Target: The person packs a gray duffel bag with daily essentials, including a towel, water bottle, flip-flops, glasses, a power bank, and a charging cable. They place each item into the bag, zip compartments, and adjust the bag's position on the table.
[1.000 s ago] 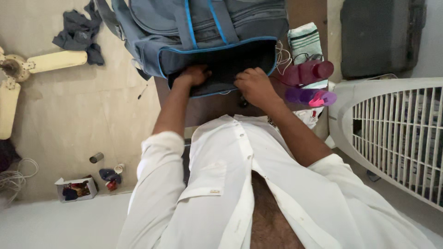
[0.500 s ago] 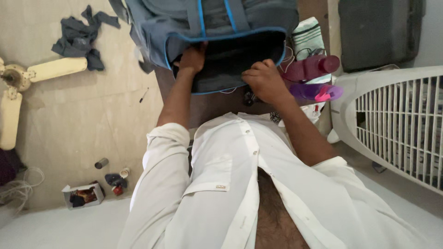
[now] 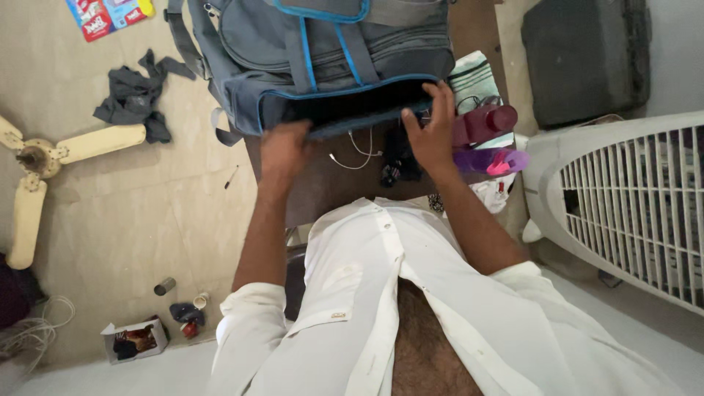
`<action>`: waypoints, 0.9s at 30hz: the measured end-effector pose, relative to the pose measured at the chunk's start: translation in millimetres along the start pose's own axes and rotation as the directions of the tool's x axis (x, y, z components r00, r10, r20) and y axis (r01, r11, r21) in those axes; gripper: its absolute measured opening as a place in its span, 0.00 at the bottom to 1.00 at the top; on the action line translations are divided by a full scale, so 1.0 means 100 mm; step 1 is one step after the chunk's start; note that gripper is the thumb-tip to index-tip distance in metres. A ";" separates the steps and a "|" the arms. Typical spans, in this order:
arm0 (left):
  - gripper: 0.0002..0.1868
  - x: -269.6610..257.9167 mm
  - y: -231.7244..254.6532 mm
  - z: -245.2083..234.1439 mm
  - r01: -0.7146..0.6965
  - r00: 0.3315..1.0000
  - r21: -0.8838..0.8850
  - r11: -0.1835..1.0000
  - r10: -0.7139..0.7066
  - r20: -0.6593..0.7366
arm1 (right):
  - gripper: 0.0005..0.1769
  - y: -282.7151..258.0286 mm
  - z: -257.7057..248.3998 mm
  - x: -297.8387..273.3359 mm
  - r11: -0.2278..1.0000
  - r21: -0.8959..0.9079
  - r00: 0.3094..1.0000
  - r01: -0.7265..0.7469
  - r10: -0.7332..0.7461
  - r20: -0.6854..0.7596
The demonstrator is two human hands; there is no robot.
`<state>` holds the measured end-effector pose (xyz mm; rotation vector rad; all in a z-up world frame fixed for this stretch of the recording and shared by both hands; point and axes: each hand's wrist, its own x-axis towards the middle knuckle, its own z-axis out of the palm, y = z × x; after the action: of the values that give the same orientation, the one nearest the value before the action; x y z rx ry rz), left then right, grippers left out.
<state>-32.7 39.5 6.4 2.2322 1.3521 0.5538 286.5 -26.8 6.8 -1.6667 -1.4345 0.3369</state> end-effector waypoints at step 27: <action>0.18 -0.35 -0.97 0.63 0.396 0.859 -0.261 0.880 -0.455 -0.234 | 0.71 0.78 0.81 0.36 0.558 0.613 0.815 -0.560 0.503 0.287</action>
<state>-81.2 35.5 -103.9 1.6529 1.7857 0.8320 291.6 45.9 -86.2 -1.4128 -0.6474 1.1463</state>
